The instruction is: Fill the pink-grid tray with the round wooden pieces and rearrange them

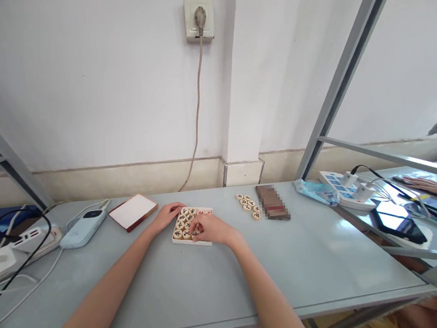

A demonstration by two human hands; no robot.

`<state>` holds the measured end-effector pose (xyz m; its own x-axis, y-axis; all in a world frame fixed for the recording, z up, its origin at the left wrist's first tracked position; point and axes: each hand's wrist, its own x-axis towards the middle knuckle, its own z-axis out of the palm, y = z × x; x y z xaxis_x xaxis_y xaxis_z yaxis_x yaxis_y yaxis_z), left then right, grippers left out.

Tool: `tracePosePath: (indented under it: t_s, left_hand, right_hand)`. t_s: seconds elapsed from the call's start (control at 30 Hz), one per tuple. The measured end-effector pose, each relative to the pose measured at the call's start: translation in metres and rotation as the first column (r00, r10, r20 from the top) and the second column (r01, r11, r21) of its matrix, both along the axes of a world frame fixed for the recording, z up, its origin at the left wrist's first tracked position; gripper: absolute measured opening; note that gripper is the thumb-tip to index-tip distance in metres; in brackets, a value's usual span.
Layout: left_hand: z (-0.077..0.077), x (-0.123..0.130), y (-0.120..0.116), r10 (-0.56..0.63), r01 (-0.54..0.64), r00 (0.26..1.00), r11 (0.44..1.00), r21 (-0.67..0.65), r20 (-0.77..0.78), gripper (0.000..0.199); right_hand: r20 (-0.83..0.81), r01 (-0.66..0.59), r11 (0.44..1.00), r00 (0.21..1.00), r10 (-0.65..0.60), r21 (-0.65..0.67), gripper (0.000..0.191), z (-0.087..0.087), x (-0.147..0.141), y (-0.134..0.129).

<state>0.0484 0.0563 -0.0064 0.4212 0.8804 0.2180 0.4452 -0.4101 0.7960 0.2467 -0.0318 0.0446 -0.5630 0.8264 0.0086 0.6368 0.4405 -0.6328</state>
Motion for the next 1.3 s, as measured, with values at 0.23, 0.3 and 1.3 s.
tracePosePath:
  t_s: [0.23, 0.3, 1.3]
  left_hand:
    - [-0.001, 0.0, 0.001, 0.0, 0.0, 1.0, 1.0, 0.005, 0.006, 0.032]
    - [-0.003, -0.001, 0.003, -0.002, 0.002, 1.0, 1.0, -0.001, 0.009, 0.032]
    - [-0.002, -0.004, 0.005, -0.078, 0.088, 0.991, 0.991, -0.096, 0.11, 0.029]
  right_hand:
    - [-0.114, 0.156, 0.981, 0.983, -0.144, 0.111, 0.02, 0.012, 0.033, 0.006]
    - [-0.06, 0.268, 0.946, 0.963, -0.261, 0.185, 0.02, 0.005, 0.056, 0.008]
    - [-0.074, 0.138, 0.963, 0.99, -0.124, 0.232, 0.038, -0.029, -0.003, 0.053]
